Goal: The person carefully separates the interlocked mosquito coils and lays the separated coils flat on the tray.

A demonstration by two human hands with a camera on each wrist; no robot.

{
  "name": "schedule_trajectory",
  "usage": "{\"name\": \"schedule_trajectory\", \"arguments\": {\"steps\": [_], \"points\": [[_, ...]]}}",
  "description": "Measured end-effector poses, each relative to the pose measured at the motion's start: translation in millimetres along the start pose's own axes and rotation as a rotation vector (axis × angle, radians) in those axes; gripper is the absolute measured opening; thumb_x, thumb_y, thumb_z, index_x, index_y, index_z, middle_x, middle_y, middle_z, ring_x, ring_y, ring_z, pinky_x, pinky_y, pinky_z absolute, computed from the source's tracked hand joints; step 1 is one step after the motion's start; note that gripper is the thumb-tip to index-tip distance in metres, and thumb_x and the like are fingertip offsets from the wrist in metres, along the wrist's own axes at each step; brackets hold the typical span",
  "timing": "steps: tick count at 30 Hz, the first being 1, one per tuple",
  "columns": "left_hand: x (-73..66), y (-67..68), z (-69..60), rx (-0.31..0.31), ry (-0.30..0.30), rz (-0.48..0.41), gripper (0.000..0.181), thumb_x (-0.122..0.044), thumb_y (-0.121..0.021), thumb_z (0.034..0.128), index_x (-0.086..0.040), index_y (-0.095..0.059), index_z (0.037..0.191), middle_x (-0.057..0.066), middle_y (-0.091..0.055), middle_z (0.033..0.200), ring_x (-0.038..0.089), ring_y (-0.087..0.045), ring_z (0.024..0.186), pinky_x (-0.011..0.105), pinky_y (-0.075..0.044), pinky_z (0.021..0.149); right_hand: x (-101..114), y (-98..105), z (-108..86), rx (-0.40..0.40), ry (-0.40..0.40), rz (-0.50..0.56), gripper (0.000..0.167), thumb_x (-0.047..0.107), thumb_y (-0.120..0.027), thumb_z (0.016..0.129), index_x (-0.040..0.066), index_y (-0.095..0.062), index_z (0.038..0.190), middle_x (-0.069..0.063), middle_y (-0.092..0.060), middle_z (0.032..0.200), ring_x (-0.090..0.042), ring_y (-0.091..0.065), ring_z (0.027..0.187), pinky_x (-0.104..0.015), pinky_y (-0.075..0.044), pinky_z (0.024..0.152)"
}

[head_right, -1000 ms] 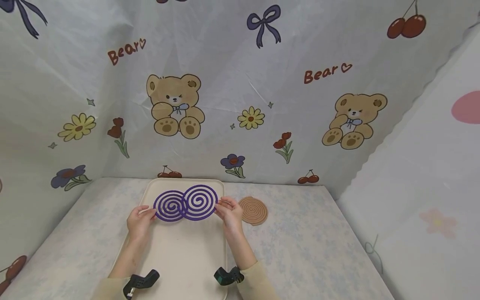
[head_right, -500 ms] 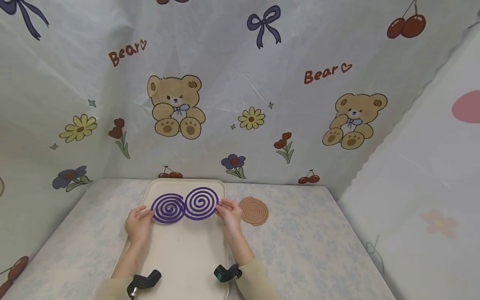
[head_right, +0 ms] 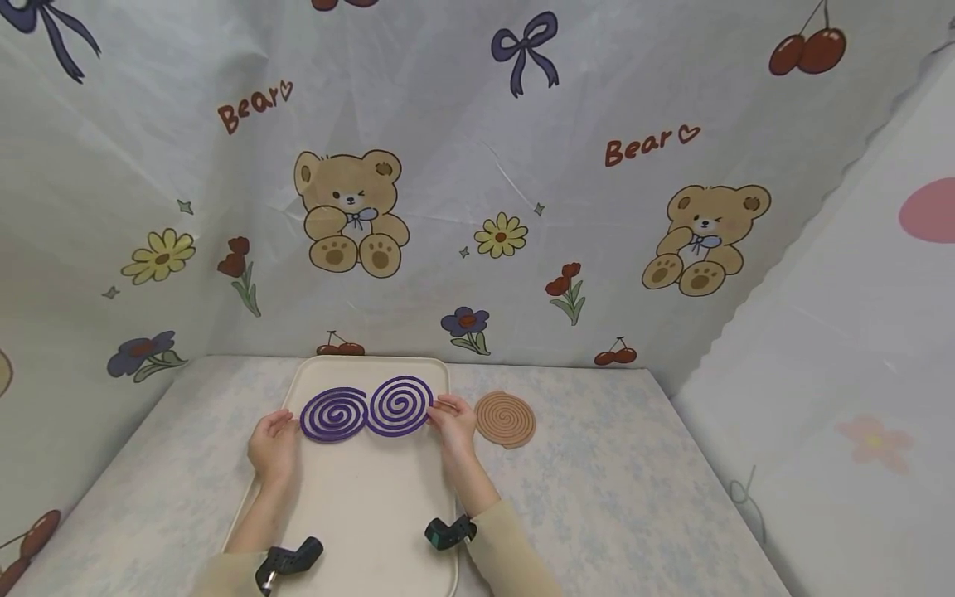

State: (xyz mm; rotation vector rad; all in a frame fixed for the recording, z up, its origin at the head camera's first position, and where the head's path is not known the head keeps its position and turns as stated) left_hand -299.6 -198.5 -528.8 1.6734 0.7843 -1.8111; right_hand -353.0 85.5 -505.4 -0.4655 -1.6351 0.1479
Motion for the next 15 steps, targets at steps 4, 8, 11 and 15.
{"name": "schedule_trajectory", "arguments": {"steps": [4, 8, 11, 15], "points": [[-1.3, -0.5, -0.2, -0.004, 0.012, -0.004, 0.027, 0.002, -0.055, 0.0852, 0.007, -0.062, 0.11, 0.028, -0.064, 0.113, -0.015, -0.052, 0.074, -0.002, -0.041, 0.07, -4, 1, 3.2, 0.0, -0.005, -0.025, 0.032, -0.02, -0.057, 0.079, -0.016, -0.05, 0.11, 0.0, -0.061, 0.075, -0.006, -0.06, 0.062, -0.015, -0.054, 0.057], [-3.7, -1.6, -1.2, -0.001, 0.001, -0.01, 0.027, 0.002, -0.055, 0.0859, 0.007, -0.061, 0.111, 0.027, -0.065, 0.113, -0.015, -0.051, 0.074, -0.002, -0.041, 0.07, -9, 1, 6.7, 0.004, -0.019, -0.039, 0.034, -0.02, -0.058, 0.078, -0.015, -0.05, 0.111, -0.001, -0.062, 0.076, -0.006, -0.06, 0.063, -0.016, -0.054, 0.058], [-5.4, -1.5, -1.9, -0.01, -0.003, -0.016, 0.029, 0.002, -0.055, 0.0856, 0.007, -0.059, 0.114, 0.027, -0.065, 0.113, -0.015, -0.051, 0.072, -0.001, -0.041, 0.069, -14, 1, 9.8, 0.01, -0.029, -0.042, 0.036, -0.02, -0.058, 0.078, -0.015, -0.05, 0.112, -0.001, -0.063, 0.077, -0.007, -0.06, 0.063, -0.016, -0.055, 0.058], [-6.8, -1.4, -2.6, -0.017, 0.001, -0.031, 0.03, 0.002, -0.057, 0.0856, 0.006, -0.058, 0.116, 0.024, -0.068, 0.106, -0.012, -0.054, 0.069, 0.001, -0.042, 0.066, -16, 2, 10.9, 0.012, -0.024, -0.064, 0.036, -0.02, -0.059, 0.077, -0.016, -0.051, 0.111, -0.003, -0.064, 0.076, -0.007, -0.061, 0.062, -0.018, -0.056, 0.058]]}}
Point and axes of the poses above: each hand's wrist, its own z-axis towards the middle knuckle, its own y-axis out of the back of the hand, x = y × z, the point moved 5 cm from there along z, towards the middle knuckle
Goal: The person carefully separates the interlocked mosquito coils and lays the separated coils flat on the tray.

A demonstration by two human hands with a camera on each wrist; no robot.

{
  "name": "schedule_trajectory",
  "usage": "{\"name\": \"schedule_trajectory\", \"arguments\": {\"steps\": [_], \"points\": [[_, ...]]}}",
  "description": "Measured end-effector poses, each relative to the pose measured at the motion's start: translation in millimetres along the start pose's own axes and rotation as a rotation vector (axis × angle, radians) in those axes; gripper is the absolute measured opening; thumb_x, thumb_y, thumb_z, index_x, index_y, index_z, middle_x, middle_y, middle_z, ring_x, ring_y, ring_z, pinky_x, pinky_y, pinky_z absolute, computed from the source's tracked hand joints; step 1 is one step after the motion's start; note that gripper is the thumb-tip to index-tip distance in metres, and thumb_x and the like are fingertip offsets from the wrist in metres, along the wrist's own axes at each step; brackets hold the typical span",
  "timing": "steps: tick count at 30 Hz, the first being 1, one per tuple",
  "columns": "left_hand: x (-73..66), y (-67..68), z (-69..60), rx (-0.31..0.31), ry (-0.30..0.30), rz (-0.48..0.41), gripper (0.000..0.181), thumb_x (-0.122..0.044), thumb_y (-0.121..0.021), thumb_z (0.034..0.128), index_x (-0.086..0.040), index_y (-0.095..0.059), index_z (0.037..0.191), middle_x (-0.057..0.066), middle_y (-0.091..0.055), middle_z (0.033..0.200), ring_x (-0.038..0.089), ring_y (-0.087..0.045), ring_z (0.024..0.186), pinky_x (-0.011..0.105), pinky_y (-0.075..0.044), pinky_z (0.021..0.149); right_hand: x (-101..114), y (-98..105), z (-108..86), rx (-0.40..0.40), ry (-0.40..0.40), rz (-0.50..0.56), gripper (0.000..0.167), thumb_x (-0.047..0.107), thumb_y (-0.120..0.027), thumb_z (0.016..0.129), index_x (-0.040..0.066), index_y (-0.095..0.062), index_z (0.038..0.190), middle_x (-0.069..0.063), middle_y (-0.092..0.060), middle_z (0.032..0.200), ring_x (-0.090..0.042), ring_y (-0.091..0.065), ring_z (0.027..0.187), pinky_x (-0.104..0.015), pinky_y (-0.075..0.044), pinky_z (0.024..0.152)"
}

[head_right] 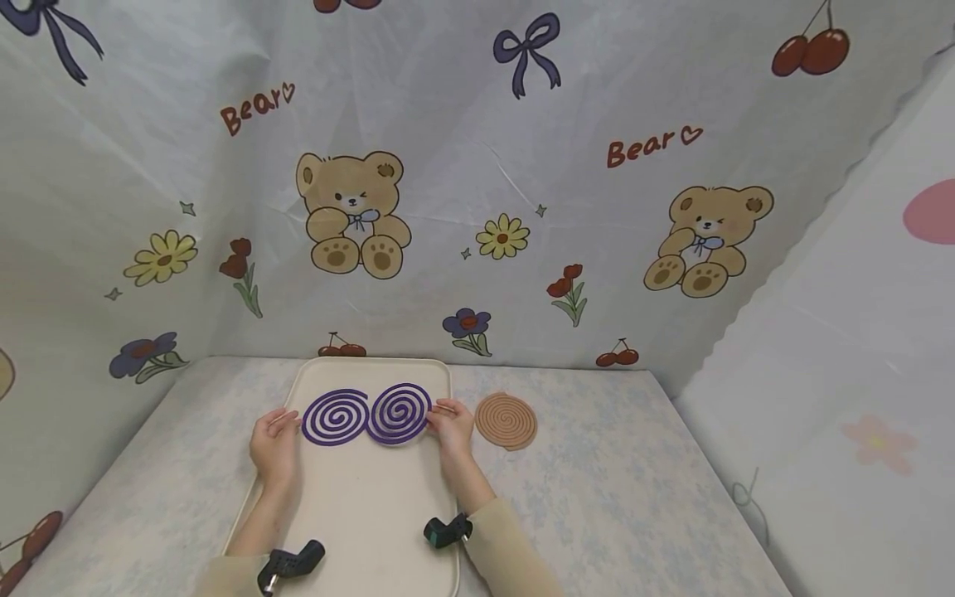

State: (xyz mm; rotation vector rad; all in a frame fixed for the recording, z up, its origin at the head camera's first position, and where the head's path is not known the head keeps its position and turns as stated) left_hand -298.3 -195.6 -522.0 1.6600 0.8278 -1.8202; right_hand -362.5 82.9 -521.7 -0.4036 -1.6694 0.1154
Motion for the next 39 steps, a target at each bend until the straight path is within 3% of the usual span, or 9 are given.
{"name": "schedule_trajectory", "arguments": {"steps": [6, 10, 17, 23, 31, 35, 39], "points": [[1.7, -1.1, 0.3, 0.03, -0.008, -0.036, 0.028, -0.001, -0.057, 0.0883, 0.005, -0.057, 0.115, -0.007, -0.07, 0.082, -0.001, -0.061, 0.07, 0.003, -0.045, 0.063, 12, -2, -11.1, -0.01, 0.046, -0.035, 0.035, -0.023, -0.056, 0.076, -0.02, -0.049, 0.109, -0.004, -0.064, 0.073, -0.008, -0.061, 0.06, -0.02, -0.055, 0.056], [0.8, -2.0, -0.1, 0.048, -0.019, -0.043, 0.027, -0.003, -0.056, 0.09, 0.006, -0.056, 0.116, -0.024, -0.063, 0.072, -0.003, -0.062, 0.068, 0.003, -0.045, 0.062, 23, -4, -21.8, -0.02, 0.056, -0.049, 0.035, -0.021, -0.053, 0.078, -0.021, -0.047, 0.112, 0.002, -0.063, 0.068, -0.006, -0.061, 0.059, -0.021, -0.057, 0.058], [0.4, -3.3, -0.6, 0.054, -0.024, -0.048, 0.027, -0.003, -0.055, 0.0901, 0.005, -0.056, 0.116, -0.017, -0.067, 0.075, -0.003, -0.063, 0.065, 0.007, -0.049, 0.062, 3, 11, -1.7, -0.065, 0.035, -0.045, 0.034, -0.011, -0.058, 0.081, -0.019, -0.05, 0.113, -0.011, -0.068, 0.076, -0.009, -0.062, 0.059, -0.023, -0.058, 0.058], [-2.8, -6.4, -3.6, 0.079, -0.042, -0.055, 0.03, 0.0, -0.056, 0.0881, 0.005, -0.057, 0.118, -0.025, -0.063, 0.071, -0.004, -0.061, 0.064, 0.003, -0.044, 0.059, 9, 17, -5.8, -0.072, 0.058, -0.066, 0.032, -0.008, -0.059, 0.082, -0.019, -0.052, 0.112, -0.004, -0.067, 0.073, -0.008, -0.063, 0.058, -0.019, -0.057, 0.056], [-16.2, -25.9, -20.3, 0.178, -0.049, -0.071, 0.028, 0.0, -0.057, 0.0894, 0.005, -0.056, 0.117, -0.014, -0.068, 0.077, -0.006, -0.061, 0.066, 0.005, -0.048, 0.062, 23, 29, -7.5, -0.053, 0.094, -0.086, 0.032, -0.005, -0.06, 0.084, -0.016, -0.054, 0.113, -0.001, -0.068, 0.071, -0.005, -0.061, 0.055, -0.017, -0.055, 0.055], [-18.6, -42.7, -32.4, 0.271, -0.058, -0.044, 0.028, 0.0, -0.055, 0.0902, 0.005, -0.056, 0.117, 0.007, -0.072, 0.088, -0.008, -0.061, 0.067, 0.006, -0.049, 0.064, 35, 34, -8.7, -0.038, 0.129, -0.094, 0.029, -0.004, -0.06, 0.084, -0.014, -0.055, 0.111, 0.0, -0.068, 0.071, -0.005, -0.062, 0.057, -0.015, -0.053, 0.056], [-17.3, -60.9, -45.1, 0.364, -0.043, -0.03, 0.029, -0.001, -0.054, 0.0911, 0.006, -0.055, 0.12, 0.029, -0.067, 0.104, -0.008, -0.06, 0.068, 0.007, -0.05, 0.065, 44, 42, -9.3, -0.038, 0.134, -0.108, 0.031, -0.004, -0.061, 0.085, -0.014, -0.054, 0.114, 0.003, -0.066, 0.072, -0.005, -0.063, 0.06, -0.014, -0.054, 0.059]]}}
Point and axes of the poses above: each hand's wrist, its own z-axis towards the middle knuckle, its own y-axis out of the back of the hand, x = y × z, the point moved 5 cm from there along z, towards the middle knuckle
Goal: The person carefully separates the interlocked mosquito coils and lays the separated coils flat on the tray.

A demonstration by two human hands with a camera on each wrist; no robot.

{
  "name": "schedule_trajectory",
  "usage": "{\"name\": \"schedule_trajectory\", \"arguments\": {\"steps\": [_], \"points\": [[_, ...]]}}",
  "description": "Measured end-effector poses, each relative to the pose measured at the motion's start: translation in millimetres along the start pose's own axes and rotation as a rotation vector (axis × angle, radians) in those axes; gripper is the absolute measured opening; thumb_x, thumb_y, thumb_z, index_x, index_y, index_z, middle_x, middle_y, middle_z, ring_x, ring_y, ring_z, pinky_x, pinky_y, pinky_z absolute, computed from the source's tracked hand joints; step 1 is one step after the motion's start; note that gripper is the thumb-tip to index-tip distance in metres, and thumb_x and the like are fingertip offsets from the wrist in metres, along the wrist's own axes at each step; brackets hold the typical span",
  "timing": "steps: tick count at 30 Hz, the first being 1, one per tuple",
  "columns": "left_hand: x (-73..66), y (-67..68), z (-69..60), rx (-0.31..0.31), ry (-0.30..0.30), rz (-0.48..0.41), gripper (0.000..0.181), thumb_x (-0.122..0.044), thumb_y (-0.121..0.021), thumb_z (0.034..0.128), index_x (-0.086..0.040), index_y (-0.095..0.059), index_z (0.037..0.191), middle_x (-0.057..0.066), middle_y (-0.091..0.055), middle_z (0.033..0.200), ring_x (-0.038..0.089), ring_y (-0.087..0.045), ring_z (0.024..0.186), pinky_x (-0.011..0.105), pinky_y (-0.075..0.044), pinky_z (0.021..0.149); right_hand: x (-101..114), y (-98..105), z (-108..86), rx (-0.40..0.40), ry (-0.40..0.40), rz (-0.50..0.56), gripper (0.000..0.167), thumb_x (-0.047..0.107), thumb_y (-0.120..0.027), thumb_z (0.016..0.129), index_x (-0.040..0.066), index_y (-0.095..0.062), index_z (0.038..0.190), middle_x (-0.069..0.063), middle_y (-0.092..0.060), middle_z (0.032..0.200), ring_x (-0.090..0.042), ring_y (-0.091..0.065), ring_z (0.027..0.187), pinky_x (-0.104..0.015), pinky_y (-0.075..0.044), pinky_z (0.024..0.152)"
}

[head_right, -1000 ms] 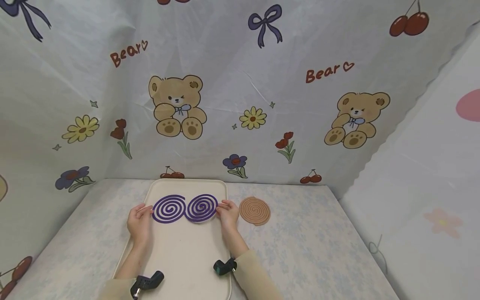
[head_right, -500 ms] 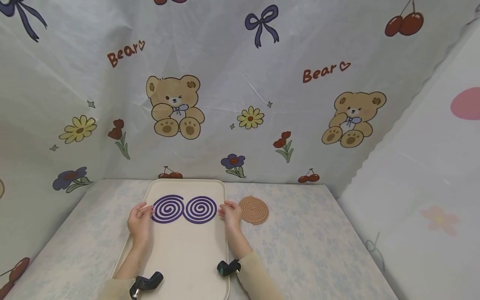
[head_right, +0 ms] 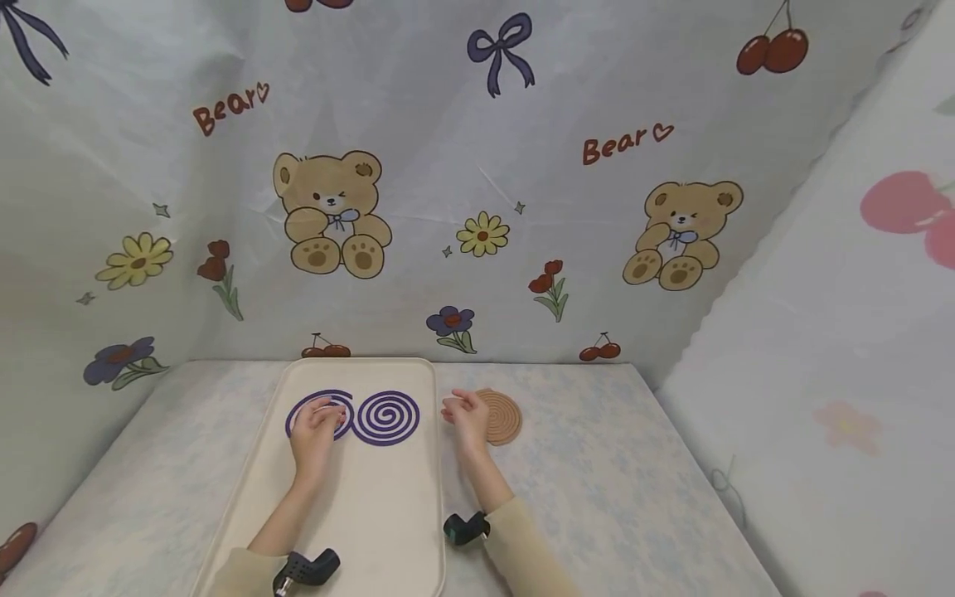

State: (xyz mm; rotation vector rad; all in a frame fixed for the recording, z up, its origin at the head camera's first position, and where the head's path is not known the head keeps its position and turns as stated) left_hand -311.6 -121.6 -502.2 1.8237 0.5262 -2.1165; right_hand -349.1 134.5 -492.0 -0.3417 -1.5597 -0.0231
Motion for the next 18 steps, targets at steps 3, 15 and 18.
{"name": "schedule_trajectory", "arguments": {"steps": [3, 15, 18], "points": [[-0.5, -20.8, -6.2, 0.061, 0.018, 0.028, 0.03, -0.004, -0.055, 0.0919, 0.002, -0.055, 0.121, 0.03, -0.066, 0.108, -0.003, -0.062, 0.072, 0.006, -0.048, 0.066, 5, 14, 1.7, -0.019, 0.019, -0.023, 0.033, -0.004, -0.063, 0.084, -0.013, -0.056, 0.115, -0.003, -0.068, 0.077, -0.005, -0.063, 0.064, -0.015, -0.055, 0.063], [4.5, -103.2, -27.1, 0.278, 0.008, 0.072, 0.035, -0.012, -0.06, 0.091, -0.004, -0.052, 0.124, 0.022, -0.068, 0.107, 0.024, -0.065, 0.092, 0.018, -0.049, 0.073, 17, 68, 11.8, -0.145, 0.084, -0.103, 0.033, -0.008, -0.065, 0.082, -0.012, -0.059, 0.114, -0.023, -0.071, 0.096, -0.007, -0.067, 0.073, -0.024, -0.06, 0.069], [8.2, -121.2, -34.1, 0.353, 0.011, 0.059, 0.04, -0.01, -0.059, 0.0915, 0.0, -0.048, 0.128, 0.024, -0.066, 0.112, 0.029, -0.064, 0.099, 0.027, -0.053, 0.082, 18, 78, 13.5, -0.167, 0.087, -0.101, 0.032, -0.009, -0.066, 0.081, -0.01, -0.06, 0.112, -0.023, -0.071, 0.097, -0.007, -0.068, 0.074, -0.026, -0.06, 0.072]]}}
Point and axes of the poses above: each hand's wrist, its own z-axis towards the middle knuckle, its own y-axis out of the back of the hand, x = y × z, the point moved 5 cm from there along z, towards the middle knuckle
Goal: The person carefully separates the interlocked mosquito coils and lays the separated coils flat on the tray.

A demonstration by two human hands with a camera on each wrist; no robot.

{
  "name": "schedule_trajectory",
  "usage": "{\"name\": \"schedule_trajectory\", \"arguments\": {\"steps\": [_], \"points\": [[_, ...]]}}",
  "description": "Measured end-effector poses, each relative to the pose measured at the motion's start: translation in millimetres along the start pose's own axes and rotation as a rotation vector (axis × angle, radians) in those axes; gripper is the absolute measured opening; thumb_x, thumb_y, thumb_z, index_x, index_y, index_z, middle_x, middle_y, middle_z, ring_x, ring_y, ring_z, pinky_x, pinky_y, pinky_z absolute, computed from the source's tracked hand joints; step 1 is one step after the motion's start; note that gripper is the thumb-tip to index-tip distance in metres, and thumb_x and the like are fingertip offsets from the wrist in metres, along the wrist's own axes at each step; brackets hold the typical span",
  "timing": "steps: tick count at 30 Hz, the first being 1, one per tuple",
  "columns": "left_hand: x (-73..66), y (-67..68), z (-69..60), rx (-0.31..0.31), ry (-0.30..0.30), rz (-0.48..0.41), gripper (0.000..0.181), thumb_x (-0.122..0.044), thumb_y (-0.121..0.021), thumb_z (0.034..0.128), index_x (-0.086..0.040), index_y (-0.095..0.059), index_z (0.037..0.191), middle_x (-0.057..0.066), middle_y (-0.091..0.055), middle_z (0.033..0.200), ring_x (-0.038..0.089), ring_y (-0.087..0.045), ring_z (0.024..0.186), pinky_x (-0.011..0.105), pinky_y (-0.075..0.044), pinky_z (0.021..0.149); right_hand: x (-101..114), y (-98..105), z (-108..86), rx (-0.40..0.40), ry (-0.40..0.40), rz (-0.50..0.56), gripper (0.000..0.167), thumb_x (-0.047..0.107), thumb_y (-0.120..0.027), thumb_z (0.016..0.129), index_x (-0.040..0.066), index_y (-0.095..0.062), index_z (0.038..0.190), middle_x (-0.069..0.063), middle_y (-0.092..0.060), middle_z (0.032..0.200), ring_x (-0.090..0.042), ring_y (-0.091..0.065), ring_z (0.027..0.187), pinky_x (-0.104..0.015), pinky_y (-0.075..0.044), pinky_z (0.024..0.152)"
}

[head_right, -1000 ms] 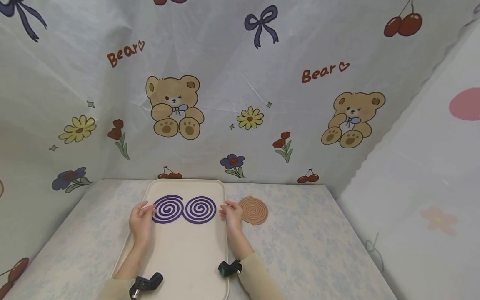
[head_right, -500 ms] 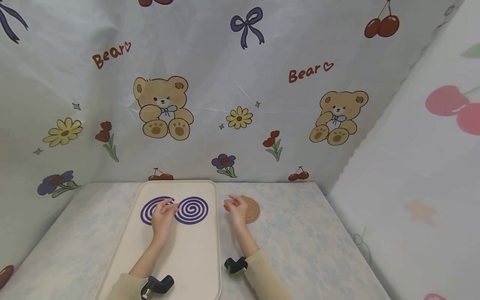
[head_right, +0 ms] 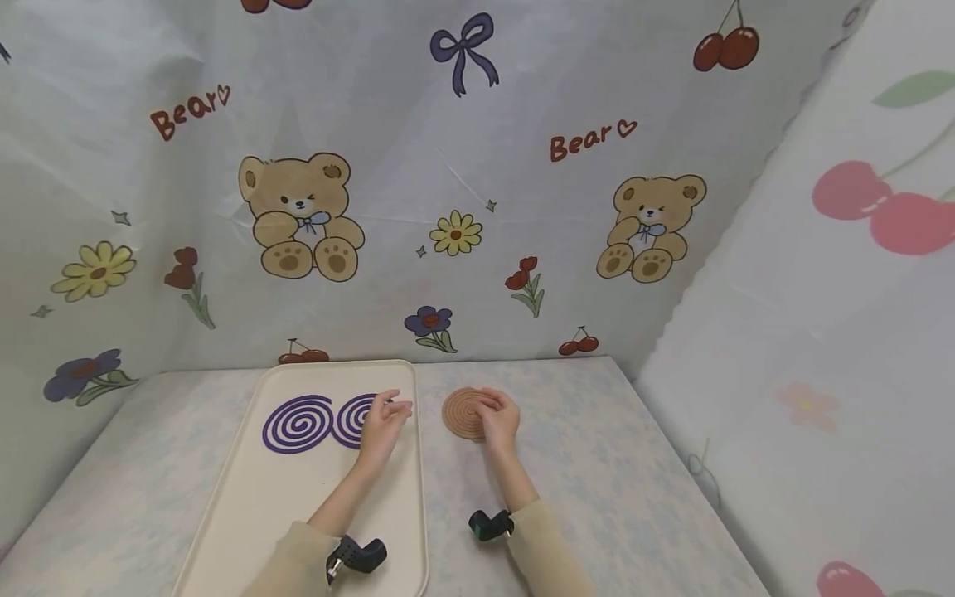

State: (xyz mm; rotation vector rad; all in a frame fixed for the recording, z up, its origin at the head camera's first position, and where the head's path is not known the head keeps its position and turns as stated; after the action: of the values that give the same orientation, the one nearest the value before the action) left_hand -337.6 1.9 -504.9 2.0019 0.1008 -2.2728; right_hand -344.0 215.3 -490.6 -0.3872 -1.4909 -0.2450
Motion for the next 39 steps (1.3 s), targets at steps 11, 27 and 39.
{"name": "schedule_trajectory", "arguments": {"steps": [11, 27, 39], "points": [[20.2, -44.9, -2.2, 0.257, 0.055, -0.061, 0.054, -0.006, -0.055, 0.0916, 0.003, -0.033, 0.14, 0.034, -0.046, 0.135, 0.045, -0.046, 0.127, 0.053, -0.043, 0.105, -11, 22, 8.5, -0.038, 0.03, -0.096, 0.036, -0.01, -0.064, 0.081, -0.016, -0.056, 0.116, -0.032, -0.064, 0.109, -0.031, -0.065, 0.099, -0.008, -0.05, 0.07], [31.3, -72.4, 11.2, 0.254, 0.08, -0.044, 0.06, -0.01, -0.058, 0.0895, 0.006, -0.031, 0.14, 0.039, -0.03, 0.144, 0.05, -0.031, 0.136, 0.058, -0.031, 0.112, -30, 26, 18.0, -0.001, -0.056, -0.198, 0.042, 0.001, -0.061, 0.087, -0.014, -0.051, 0.125, -0.033, -0.05, 0.13, -0.039, -0.049, 0.12, -0.027, -0.049, 0.091], [32.6, -71.2, 15.9, 0.272, 0.181, -0.169, 0.057, -0.013, -0.054, 0.0921, 0.011, -0.031, 0.139, 0.039, -0.041, 0.136, 0.043, -0.048, 0.122, 0.05, -0.044, 0.104, -29, 26, 17.9, -0.05, 0.003, -0.261, 0.034, -0.004, -0.062, 0.081, -0.013, -0.059, 0.113, -0.031, -0.06, 0.11, -0.026, -0.059, 0.095, -0.01, -0.046, 0.066]]}}
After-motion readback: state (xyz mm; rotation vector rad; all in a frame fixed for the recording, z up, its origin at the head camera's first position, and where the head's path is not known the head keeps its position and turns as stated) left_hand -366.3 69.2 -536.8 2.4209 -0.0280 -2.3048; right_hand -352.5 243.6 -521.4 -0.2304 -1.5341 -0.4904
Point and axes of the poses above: each hand's wrist, its own z-axis towards the middle knuckle, its own y-axis out of the back of the hand, x = y × z, the point moved 5 cm from there along z, towards the middle knuckle
